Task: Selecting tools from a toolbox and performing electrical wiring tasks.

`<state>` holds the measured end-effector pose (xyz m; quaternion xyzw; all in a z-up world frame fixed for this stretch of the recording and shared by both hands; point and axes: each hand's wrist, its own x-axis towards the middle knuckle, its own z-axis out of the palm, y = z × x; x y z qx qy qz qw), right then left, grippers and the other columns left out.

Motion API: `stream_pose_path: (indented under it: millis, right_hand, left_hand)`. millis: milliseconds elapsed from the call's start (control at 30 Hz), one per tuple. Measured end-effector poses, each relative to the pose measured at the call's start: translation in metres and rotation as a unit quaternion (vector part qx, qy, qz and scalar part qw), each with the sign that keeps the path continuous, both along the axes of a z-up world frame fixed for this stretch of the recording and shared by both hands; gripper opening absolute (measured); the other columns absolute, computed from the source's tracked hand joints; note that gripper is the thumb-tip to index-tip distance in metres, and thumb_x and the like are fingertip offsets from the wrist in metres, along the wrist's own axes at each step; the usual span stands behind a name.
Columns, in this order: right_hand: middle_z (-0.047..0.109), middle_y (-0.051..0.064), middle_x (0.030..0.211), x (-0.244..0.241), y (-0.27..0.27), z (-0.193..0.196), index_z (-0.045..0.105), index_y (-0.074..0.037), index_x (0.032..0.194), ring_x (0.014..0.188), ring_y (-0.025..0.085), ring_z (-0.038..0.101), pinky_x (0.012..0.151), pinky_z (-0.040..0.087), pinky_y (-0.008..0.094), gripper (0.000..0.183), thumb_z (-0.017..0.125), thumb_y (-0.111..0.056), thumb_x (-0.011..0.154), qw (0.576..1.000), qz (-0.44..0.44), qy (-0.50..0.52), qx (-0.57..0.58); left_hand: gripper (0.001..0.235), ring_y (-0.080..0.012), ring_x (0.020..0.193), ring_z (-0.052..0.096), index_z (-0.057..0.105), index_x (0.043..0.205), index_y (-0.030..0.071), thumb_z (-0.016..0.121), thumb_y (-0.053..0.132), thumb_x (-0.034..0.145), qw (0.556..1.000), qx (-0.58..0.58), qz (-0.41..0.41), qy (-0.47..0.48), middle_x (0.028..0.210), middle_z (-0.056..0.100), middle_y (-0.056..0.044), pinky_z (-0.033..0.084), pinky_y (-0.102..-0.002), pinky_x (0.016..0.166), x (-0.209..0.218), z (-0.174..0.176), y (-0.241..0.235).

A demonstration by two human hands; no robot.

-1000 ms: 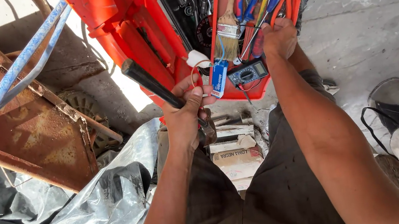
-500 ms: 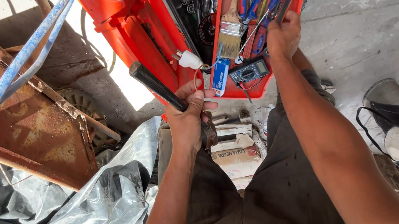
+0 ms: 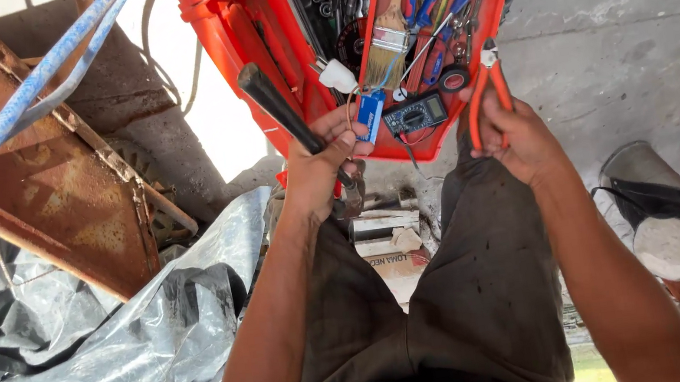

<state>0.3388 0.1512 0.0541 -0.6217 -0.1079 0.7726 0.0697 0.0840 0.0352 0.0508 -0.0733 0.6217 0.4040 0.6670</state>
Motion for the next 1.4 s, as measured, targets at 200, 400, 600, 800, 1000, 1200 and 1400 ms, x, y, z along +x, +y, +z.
stream_pose_path:
  millis: [200,400,600,800,1000,1200,1400]
  right_hand:
    - [0.07,0.018,0.103,0.002,-0.043,-0.007,0.062,-0.004,0.137,0.076,0.022,0.069,0.066,0.064,0.045,0.047,0.07,-0.021,0.094,0.971,0.209,0.041,0.106]
    - [0.072,0.025,0.091,-0.022,-0.045,0.0,0.066,-0.008,0.133,0.084,0.035,0.075,0.065,0.064,0.048,0.047,0.072,-0.029,0.091,0.94,0.319,0.1,0.074]
    - [0.072,0.025,0.092,-0.03,-0.036,-0.002,0.067,-0.009,0.131,0.086,0.035,0.076,0.066,0.064,0.048,0.045,0.071,-0.03,0.092,0.922,0.364,0.103,0.081]
    - [0.074,0.026,0.086,-0.038,-0.029,-0.001,0.067,-0.002,0.124,0.082,0.035,0.076,0.064,0.064,0.045,0.041,0.069,-0.031,0.095,0.918,0.373,0.121,0.057]
    - [0.073,0.023,0.081,-0.037,-0.036,-0.014,0.069,-0.004,0.125,0.079,0.035,0.076,0.063,0.064,0.045,0.041,0.07,-0.032,0.095,0.911,0.384,0.127,0.078]
    - [0.07,0.022,0.085,-0.039,-0.035,-0.014,0.063,-0.01,0.136,0.083,0.041,0.07,0.067,0.057,0.054,0.049,0.065,-0.041,0.098,0.872,0.461,0.091,0.137]
    - [0.069,0.024,0.096,-0.042,-0.037,-0.011,0.056,-0.019,0.147,0.09,0.047,0.068,0.072,0.053,0.06,0.059,0.067,-0.045,0.095,0.85,0.509,0.062,0.121]
  left_hand:
    - [0.042,-0.0259,0.075,0.078,0.062,0.134,0.001,0.066,0.001,0.093,0.998,0.034,-0.005,-0.044,0.115,0.071,-0.02,0.057,-0.017,0.044,-0.006,0.006,0.008]
    - [0.04,-0.0259,0.077,0.078,0.065,0.133,0.002,0.063,-0.001,0.093,0.994,0.03,-0.063,-0.086,0.128,0.069,-0.018,0.055,-0.017,0.048,-0.011,0.011,0.014]
    - [0.042,-0.0283,0.072,0.077,0.061,0.134,-0.004,0.06,-0.006,0.092,0.987,-0.017,-0.04,-0.155,0.121,0.07,-0.022,0.054,-0.018,0.04,-0.013,-0.012,-0.003]
    - [0.043,-0.0292,0.066,0.077,0.062,0.132,-0.005,0.059,-0.01,0.089,0.979,-0.056,-0.025,-0.195,0.115,0.071,-0.02,0.05,-0.019,0.034,-0.021,-0.018,0.001]
    - [0.045,-0.0301,0.065,0.076,0.06,0.133,-0.007,0.06,-0.01,0.088,0.98,-0.064,-0.026,-0.185,0.116,0.07,-0.02,0.05,-0.019,0.033,-0.023,-0.013,0.009]
    - [0.047,-0.0325,0.064,0.076,0.062,0.133,-0.004,0.062,-0.01,0.087,0.983,-0.06,-0.045,-0.169,0.109,0.067,-0.015,0.049,-0.02,0.033,-0.021,-0.012,0.008]
    - [0.045,-0.0325,0.064,0.076,0.065,0.131,-0.001,0.062,-0.009,0.086,0.983,-0.07,-0.074,-0.155,0.106,0.066,-0.014,0.049,-0.019,0.033,-0.02,-0.025,-0.011]
